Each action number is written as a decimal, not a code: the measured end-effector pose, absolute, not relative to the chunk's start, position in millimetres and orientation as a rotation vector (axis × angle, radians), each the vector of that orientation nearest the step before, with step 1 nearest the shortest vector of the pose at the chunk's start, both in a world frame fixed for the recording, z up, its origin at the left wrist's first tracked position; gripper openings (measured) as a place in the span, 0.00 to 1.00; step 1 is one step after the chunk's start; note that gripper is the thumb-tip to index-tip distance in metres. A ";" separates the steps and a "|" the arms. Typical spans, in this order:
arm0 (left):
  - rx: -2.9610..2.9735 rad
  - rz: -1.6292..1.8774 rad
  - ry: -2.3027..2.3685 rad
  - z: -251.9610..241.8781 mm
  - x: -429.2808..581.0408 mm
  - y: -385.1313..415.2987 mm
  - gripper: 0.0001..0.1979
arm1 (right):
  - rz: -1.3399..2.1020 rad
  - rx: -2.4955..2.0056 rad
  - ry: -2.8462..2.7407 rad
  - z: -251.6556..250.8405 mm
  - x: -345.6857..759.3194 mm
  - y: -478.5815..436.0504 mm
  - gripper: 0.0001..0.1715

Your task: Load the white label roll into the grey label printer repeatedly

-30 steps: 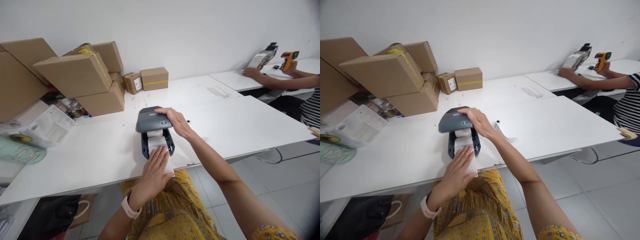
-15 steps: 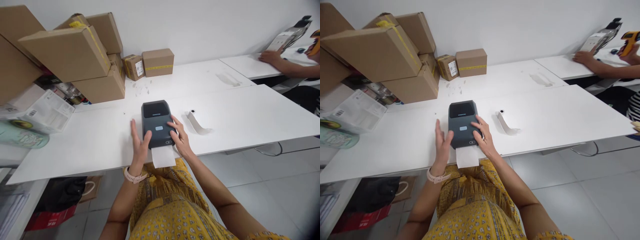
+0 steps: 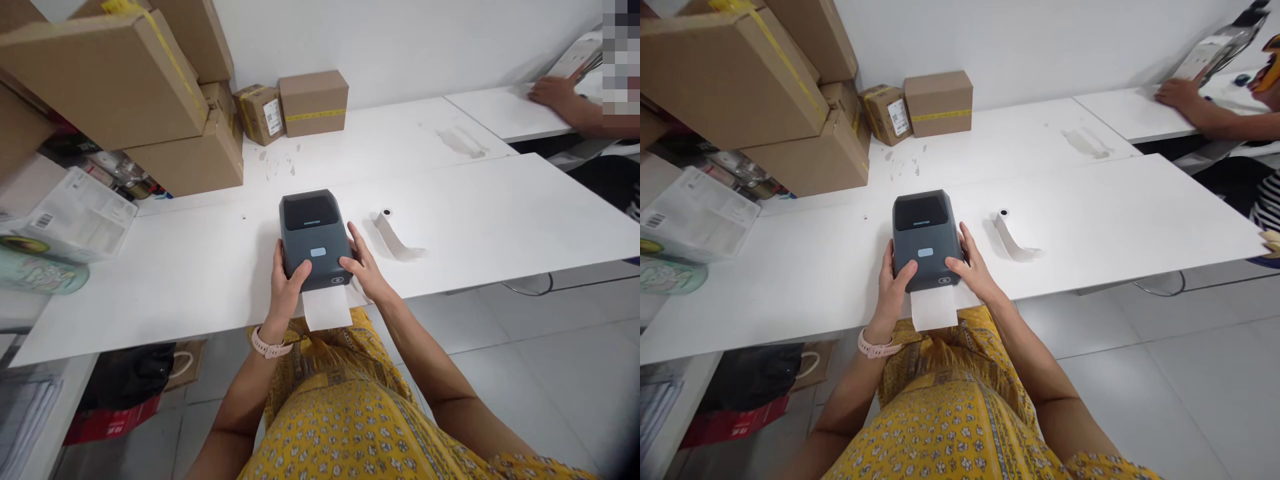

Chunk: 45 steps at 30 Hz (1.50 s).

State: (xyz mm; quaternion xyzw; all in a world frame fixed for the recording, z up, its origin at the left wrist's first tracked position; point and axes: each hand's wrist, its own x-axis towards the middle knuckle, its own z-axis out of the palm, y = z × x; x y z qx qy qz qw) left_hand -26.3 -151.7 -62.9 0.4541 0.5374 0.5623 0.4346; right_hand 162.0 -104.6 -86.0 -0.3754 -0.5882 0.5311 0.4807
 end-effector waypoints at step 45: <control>1.111 1.661 1.622 -69.1 -38.1 -207.3 0.17 | 0.544 -0.966 -2.088 -29.6 149.6 -109.2 0.16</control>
